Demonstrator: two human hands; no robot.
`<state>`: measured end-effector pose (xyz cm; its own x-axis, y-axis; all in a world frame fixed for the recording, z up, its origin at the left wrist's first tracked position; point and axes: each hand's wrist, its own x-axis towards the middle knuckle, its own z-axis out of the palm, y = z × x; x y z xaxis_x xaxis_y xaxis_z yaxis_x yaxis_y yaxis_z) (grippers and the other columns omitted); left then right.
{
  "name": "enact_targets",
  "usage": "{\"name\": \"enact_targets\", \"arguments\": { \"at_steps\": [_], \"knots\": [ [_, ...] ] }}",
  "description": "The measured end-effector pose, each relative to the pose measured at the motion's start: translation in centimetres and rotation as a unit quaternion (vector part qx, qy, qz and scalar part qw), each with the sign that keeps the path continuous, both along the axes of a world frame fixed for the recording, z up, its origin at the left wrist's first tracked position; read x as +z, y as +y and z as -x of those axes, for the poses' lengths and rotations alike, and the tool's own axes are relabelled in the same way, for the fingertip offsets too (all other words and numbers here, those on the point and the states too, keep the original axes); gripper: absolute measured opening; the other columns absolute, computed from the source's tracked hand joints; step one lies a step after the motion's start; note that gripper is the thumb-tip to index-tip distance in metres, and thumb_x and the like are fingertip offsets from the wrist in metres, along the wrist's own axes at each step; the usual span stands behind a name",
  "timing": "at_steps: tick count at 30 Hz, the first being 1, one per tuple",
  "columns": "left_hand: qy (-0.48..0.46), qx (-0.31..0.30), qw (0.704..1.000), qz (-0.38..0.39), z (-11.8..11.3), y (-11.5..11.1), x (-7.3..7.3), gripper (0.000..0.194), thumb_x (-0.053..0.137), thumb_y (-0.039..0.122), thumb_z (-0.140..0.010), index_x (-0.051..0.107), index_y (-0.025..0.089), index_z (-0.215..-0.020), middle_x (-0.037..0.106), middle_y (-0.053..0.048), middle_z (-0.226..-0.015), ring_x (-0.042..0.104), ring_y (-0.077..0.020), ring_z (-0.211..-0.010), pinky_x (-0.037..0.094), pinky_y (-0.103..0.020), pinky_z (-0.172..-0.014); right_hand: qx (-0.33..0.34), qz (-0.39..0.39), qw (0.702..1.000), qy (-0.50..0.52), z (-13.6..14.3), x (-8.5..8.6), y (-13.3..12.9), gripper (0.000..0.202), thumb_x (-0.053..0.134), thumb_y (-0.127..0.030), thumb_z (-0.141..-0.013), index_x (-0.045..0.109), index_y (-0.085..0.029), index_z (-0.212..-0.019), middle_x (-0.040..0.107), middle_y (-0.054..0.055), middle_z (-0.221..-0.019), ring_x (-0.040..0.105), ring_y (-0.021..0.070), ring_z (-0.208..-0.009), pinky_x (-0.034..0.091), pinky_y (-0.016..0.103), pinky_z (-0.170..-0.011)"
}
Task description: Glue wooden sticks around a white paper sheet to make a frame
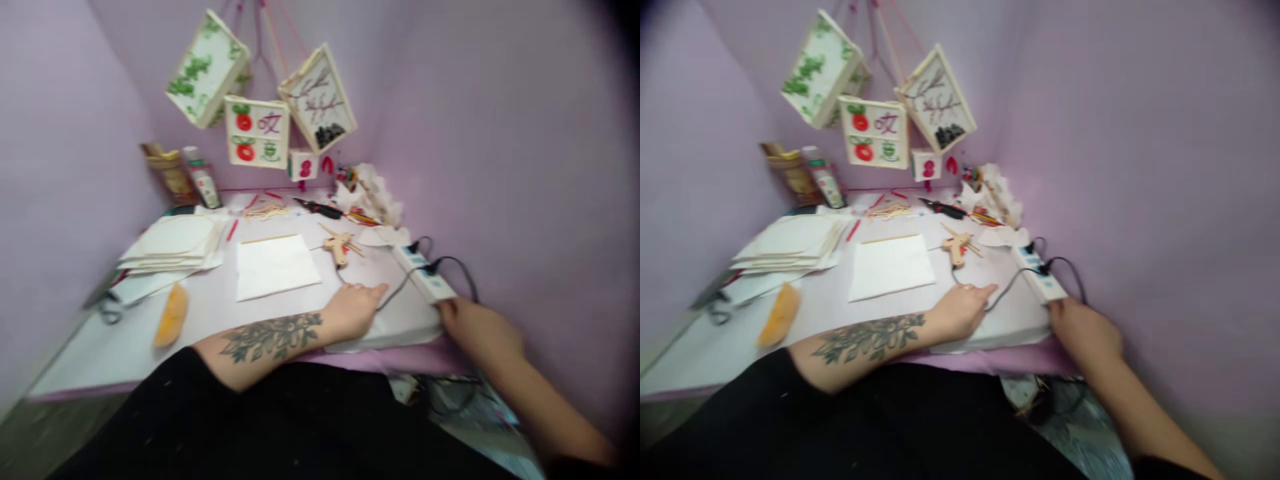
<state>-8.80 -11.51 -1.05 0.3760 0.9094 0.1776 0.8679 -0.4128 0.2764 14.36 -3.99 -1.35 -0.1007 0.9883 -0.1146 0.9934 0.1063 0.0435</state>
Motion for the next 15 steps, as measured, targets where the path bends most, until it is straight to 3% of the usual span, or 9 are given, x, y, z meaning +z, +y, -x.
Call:
{"name": "enact_targets", "arguments": {
  "at_steps": [4, 8, 11, 15],
  "knots": [
    [0.029, 0.013, 0.999, -0.023, 0.7, 0.5, -0.8, 0.055, 0.043, 0.018, -0.087, 0.03, 0.008, -0.139, 0.065, -0.013, -0.105, 0.059, -0.025, -0.098, 0.042, -0.04, -0.085, -0.016, -0.041, 0.999, -0.019, 1.4, 0.9, -0.1, 0.045, 0.032, -0.041, -0.094, 0.066, -0.013, -0.103, 0.071, 0.017, -0.088, 0.068, 0.0317, -0.083, 0.049, 0.04, -0.071],
    [0.064, -0.035, 0.993, -0.094, 0.9, 0.5, -1.2, 0.051, 0.038, 0.016, -0.092, 0.028, 0.018, -0.142, 0.06, -0.011, -0.119, 0.055, -0.0236, -0.104, 0.038, -0.04, -0.09, -0.004, -0.066, 0.997, -0.028, 1.5, 1.1, 0.0, 0.042, 0.035, -0.041, -0.094, 0.066, -0.015, -0.104, 0.071, 0.016, -0.091, 0.068, 0.0279, -0.083, 0.048, 0.036, -0.071],
    [0.097, -0.078, 0.985, -0.119, 0.9, 0.3, -1.1, 0.039, 0.036, 0.018, -0.095, 0.042, 0.023, -0.133, 0.057, -0.009, -0.126, 0.053, -0.0238, -0.107, 0.036, -0.042, -0.09, 0.011, -0.054, 0.998, -0.018, 1.0, 1.5, -0.1, 0.043, 0.035, -0.044, -0.094, 0.067, -0.017, -0.103, 0.071, 0.014, -0.091, 0.067, 0.0264, -0.083, 0.047, 0.033, -0.069],
    [0.115, -0.1, 0.985, -0.077, 1.0, 0.4, -1.0, 0.025, 0.041, 0.015, -0.092, 0.058, 0.018, -0.111, 0.064, -0.009, -0.109, 0.055, -0.0221, -0.099, 0.039, -0.038, -0.083, 0.031, -0.021, 0.999, -0.001, -0.1, 2.2, -0.1, 0.042, 0.04, -0.047, -0.091, 0.069, -0.019, -0.102, 0.071, 0.012, -0.092, 0.066, 0.0253, -0.084, 0.044, 0.03, -0.066]
  ]
}}
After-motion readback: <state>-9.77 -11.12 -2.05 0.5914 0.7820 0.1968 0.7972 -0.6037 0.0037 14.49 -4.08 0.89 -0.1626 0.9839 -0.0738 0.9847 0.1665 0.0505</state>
